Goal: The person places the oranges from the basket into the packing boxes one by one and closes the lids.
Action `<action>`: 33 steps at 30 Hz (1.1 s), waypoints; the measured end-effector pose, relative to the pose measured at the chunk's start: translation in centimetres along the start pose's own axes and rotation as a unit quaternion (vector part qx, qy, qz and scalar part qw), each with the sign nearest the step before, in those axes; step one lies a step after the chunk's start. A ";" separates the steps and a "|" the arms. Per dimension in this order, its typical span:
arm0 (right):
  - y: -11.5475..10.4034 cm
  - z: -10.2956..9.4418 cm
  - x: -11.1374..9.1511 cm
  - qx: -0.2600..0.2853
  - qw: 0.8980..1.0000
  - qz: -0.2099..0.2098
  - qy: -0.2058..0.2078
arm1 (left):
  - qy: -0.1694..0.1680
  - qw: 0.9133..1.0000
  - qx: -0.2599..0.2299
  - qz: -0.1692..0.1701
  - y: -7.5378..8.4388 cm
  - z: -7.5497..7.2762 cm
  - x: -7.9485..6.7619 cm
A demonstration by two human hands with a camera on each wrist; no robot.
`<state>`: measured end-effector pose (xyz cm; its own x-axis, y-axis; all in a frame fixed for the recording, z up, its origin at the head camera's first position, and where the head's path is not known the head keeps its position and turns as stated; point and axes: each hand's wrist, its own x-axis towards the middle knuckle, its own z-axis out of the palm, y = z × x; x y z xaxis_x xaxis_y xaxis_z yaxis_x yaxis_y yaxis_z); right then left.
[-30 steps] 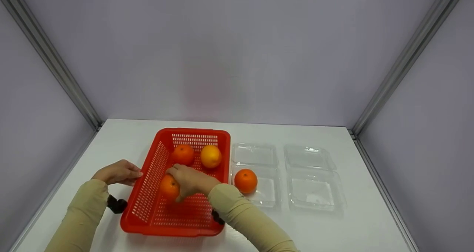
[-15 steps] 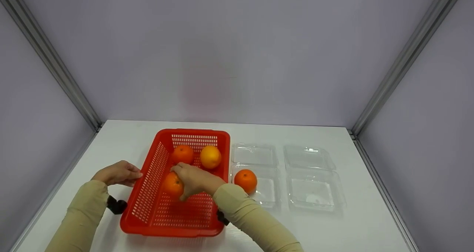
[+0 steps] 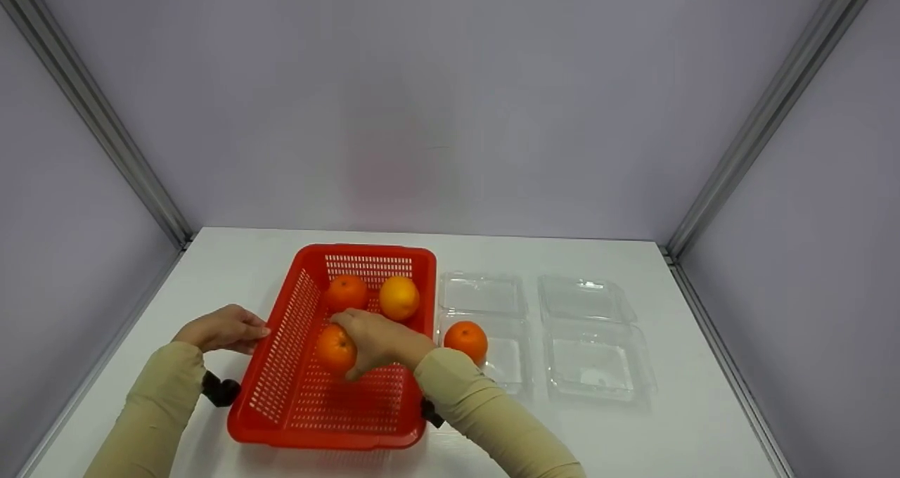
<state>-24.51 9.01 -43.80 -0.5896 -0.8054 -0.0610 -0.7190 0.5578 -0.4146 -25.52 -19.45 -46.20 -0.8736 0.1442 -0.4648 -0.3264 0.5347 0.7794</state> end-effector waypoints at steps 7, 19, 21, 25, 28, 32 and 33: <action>0.3 -0.3 -0.3 -0.002 1.000 -0.020 0.019 | -0.001 1.000 0.003 0.004 0.1 0.0 -0.1; 0.7 -1.0 -1.0 0.009 1.000 0.008 0.017 | 0.002 1.000 0.000 0.004 0.1 0.0 -0.1; 0.8 -1.0 -1.1 0.010 1.000 0.006 0.018 | 0.001 1.000 -0.001 0.006 0.0 0.0 -0.1; 0.9 -1.0 -1.4 0.014 1.000 0.005 0.022 | -0.001 1.000 -0.002 0.008 0.0 0.0 -0.2; 1.0 -1.0 -1.8 0.018 0.999 0.006 0.028 | -0.005 1.000 -0.003 0.012 0.0 0.1 -0.2; 1.3 -1.1 -2.3 0.020 0.999 0.011 0.033 | -0.004 1.000 -0.009 0.011 0.1 0.2 -0.2; 1.4 -1.2 -2.5 0.019 0.999 0.015 0.033 | -0.004 1.000 -0.009 0.009 0.1 0.2 -0.1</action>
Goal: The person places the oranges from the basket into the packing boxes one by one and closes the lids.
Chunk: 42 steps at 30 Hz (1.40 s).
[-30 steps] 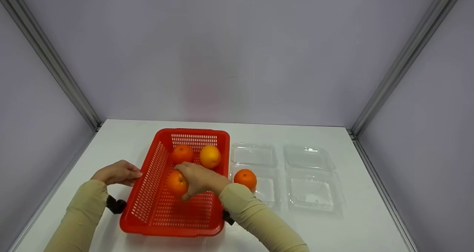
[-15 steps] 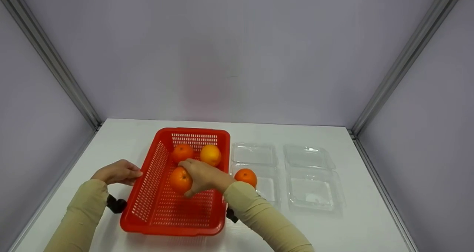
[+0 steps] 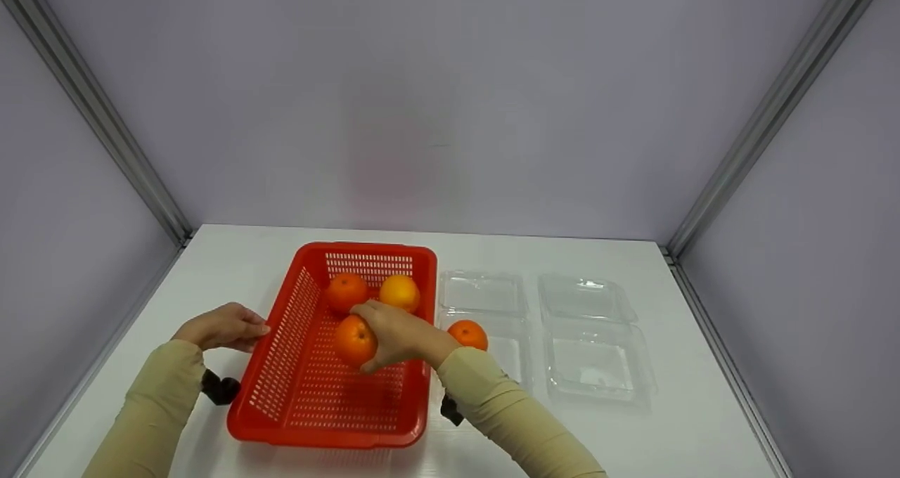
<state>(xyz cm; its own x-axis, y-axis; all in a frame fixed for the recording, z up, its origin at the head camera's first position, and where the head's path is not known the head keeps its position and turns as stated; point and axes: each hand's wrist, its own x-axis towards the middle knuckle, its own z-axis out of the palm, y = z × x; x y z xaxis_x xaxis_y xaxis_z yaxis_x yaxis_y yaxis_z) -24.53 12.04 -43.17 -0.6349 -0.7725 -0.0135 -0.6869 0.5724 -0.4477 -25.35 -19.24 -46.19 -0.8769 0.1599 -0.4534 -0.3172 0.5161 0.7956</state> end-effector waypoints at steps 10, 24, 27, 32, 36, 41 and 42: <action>0.6 -0.5 -0.9 0.010 1.000 0.023 0.004 | 0.005 1.000 0.003 -0.006 0.0 0.0 0.0; 1.1 -0.6 -1.4 0.009 1.000 0.010 0.010 | -0.001 1.000 0.002 -0.001 -0.1 0.0 0.0; 1.3 -0.8 -1.6 0.010 1.000 0.001 0.013 | -0.004 1.000 0.005 0.002 0.1 0.0 -0.3; 1.5 -0.9 -2.0 0.010 1.000 -0.011 0.018 | -0.003 1.000 0.007 -0.002 0.1 -0.1 -0.3; 1.6 -1.0 -2.3 0.008 1.000 -0.017 0.023 | -0.021 1.000 0.005 0.007 -0.2 -0.4 0.1; 1.7 -1.2 -2.8 0.010 0.999 -0.014 0.031 | -0.020 1.000 0.007 0.005 -0.3 -0.4 0.2; 1.7 -1.2 -2.9 0.010 0.999 -0.012 0.033 | -0.010 1.000 0.012 -0.001 -0.1 -0.2 0.1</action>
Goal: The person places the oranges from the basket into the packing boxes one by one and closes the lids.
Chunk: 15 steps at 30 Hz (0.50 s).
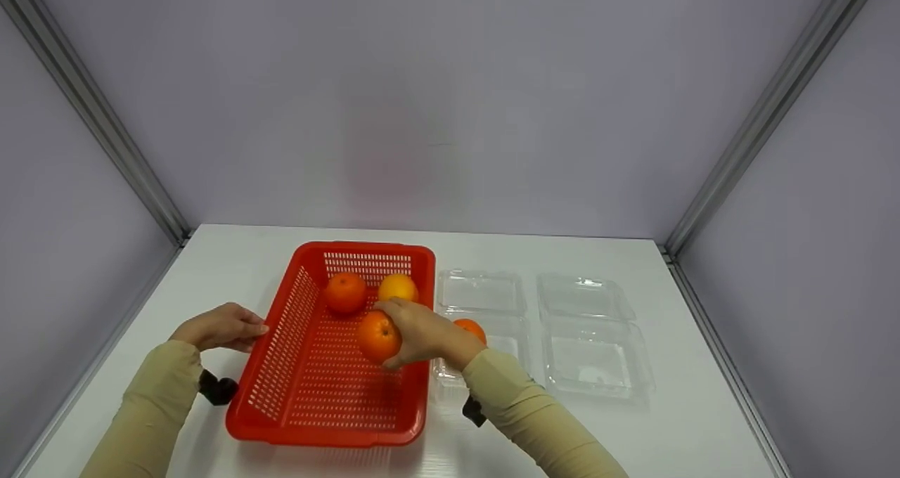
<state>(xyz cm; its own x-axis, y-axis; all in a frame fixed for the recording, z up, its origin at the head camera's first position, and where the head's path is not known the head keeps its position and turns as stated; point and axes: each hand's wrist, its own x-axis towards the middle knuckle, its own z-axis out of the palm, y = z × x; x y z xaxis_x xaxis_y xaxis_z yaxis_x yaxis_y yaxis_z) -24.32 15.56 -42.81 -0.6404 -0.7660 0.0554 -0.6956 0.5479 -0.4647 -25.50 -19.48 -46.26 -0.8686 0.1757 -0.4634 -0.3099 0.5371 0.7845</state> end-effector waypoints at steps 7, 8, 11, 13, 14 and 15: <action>0.1 -0.6 -0.7 0.006 1.000 0.020 0.004 | -0.003 1.000 -0.013 0.014 -0.3 0.0 0.1; 0.2 -0.7 -0.8 0.006 1.000 0.019 0.006 | -0.007 1.000 -0.016 0.017 -0.5 0.0 0.2; 0.3 -0.8 -1.1 0.005 1.000 0.012 0.011 | -0.007 1.000 -0.026 0.014 -0.9 -0.1 0.5; 0.5 -0.9 -1.2 0.004 1.000 0.006 0.014 | -0.009 1.000 -0.024 0.017 -1.1 -0.2 0.6; 0.5 -1.0 -1.3 0.002 1.000 0.005 0.016 | -0.008 1.000 -0.025 0.016 -1.1 -0.2 0.6; 0.5 -1.0 -1.4 0.002 1.000 0.006 0.016 | -0.007 1.000 -0.026 0.015 -1.2 -0.2 0.5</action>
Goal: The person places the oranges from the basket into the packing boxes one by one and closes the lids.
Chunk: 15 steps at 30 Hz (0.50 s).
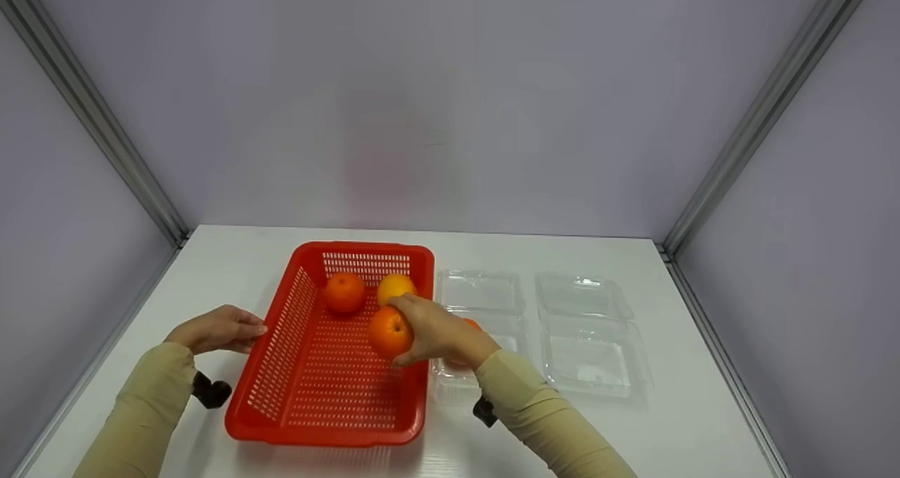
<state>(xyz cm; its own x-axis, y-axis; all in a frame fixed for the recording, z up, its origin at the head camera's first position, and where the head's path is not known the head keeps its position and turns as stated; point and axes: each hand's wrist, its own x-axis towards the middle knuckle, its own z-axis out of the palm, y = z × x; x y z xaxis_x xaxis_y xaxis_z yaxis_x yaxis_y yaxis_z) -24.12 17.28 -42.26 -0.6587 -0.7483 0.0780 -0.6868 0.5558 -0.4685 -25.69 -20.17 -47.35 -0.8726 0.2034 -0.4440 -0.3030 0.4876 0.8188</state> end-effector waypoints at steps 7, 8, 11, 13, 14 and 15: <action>0.1 -0.4 -0.6 0.006 1.000 0.025 0.005 | -0.001 1.000 0.010 0.003 0.3 0.0 -0.4; 0.1 -0.4 -0.7 0.006 1.000 0.027 0.007 | -0.001 1.000 0.011 0.003 0.3 0.0 -0.4; 0.2 -0.6 -0.8 0.007 0.999 0.029 0.012 | -0.002 1.000 0.009 0.001 0.3 0.0 -0.3; 0.3 -0.6 -0.9 0.006 0.999 0.028 0.013 | -0.004 1.000 0.005 -0.001 0.3 0.0 -0.2; 0.4 -0.6 -0.9 0.005 1.000 0.027 0.013 | -0.004 1.000 0.004 -0.001 0.3 0.0 -0.2; 0.5 -0.6 -0.9 0.005 1.000 0.026 0.014 | -0.005 1.000 0.004 -0.001 0.3 0.0 -0.2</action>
<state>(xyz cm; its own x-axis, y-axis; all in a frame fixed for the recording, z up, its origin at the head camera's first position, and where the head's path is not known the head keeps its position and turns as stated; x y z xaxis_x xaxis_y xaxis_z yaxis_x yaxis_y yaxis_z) -24.00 18.45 -42.03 -0.7021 -0.7078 0.0779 -0.6480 0.5898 -0.4818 -25.61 -20.07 -47.00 -0.8681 0.2117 -0.4490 -0.3013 0.4941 0.8155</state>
